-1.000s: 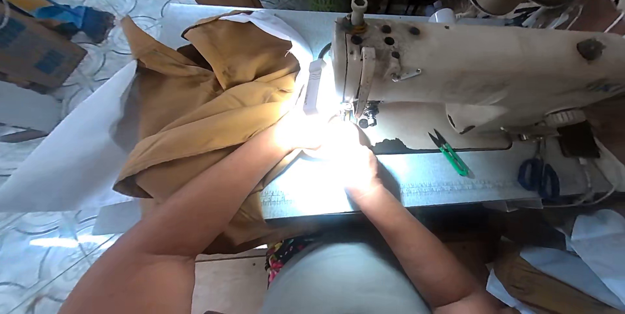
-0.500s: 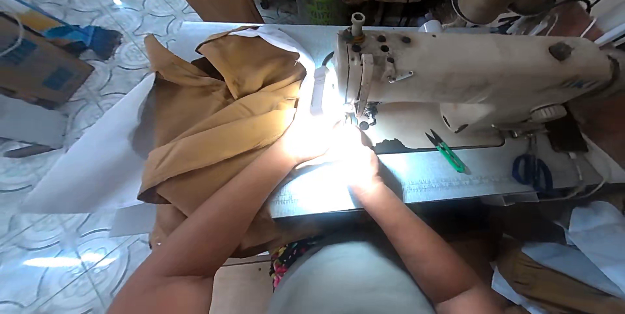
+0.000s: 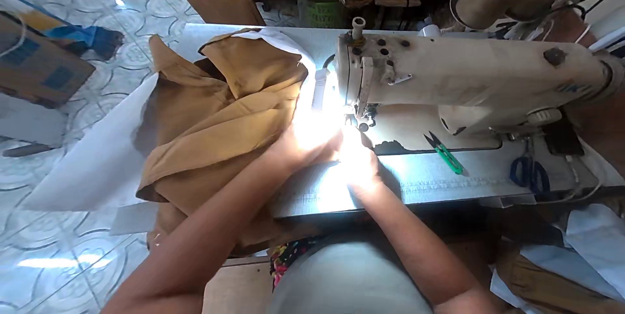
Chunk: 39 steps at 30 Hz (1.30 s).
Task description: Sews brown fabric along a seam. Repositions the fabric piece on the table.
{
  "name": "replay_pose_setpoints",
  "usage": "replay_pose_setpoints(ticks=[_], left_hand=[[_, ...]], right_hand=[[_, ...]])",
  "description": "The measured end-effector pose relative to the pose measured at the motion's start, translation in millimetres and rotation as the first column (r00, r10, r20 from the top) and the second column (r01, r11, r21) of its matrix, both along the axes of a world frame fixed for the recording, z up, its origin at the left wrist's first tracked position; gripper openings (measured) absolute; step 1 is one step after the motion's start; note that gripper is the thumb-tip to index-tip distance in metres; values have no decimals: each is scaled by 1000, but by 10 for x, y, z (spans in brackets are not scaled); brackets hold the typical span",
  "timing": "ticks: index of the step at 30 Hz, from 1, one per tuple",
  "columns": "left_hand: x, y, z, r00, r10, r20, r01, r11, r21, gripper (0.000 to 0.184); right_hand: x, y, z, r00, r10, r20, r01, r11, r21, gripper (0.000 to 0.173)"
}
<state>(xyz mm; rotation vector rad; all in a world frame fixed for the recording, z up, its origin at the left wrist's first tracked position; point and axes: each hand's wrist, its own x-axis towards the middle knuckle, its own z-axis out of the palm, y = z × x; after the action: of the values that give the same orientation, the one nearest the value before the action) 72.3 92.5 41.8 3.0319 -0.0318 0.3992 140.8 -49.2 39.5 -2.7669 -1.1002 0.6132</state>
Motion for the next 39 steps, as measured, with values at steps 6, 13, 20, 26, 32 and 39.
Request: replay_pose_setpoints(ticks=[6, 13, 20, 26, 32, 39], left_hand=[[-348, -379, -248, 994, 86, -69, -92, 992, -89, 24], [-302, -261, -208, 976, 178, 128, -103, 888, -448, 25], [-350, -208, -145, 996, 48, 79, -30, 975, -220, 17], [-349, -247, -206, 992, -28, 119, 38, 996, -84, 21], [-367, -322, -236, 989, 25, 143, -21, 999, -35, 21], [-376, -404, -247, 991, 36, 129, -32, 999, -30, 24]], right_hand=[[146, -322, -298, 993, -1, 119, -71, 797, 600, 28], [179, -431, -373, 1000, -23, 8, 11, 715, 700, 33], [78, -546, -140, 814, 160, -558, 356, 622, 698, 9], [90, -797, -29, 854, -68, -515, 404, 711, 576, 30], [-15, -388, 46, 960, -126, -250, 243, 820, 518, 25], [9, -405, -1, 958, -147, -247, 250, 851, 462, 23]])
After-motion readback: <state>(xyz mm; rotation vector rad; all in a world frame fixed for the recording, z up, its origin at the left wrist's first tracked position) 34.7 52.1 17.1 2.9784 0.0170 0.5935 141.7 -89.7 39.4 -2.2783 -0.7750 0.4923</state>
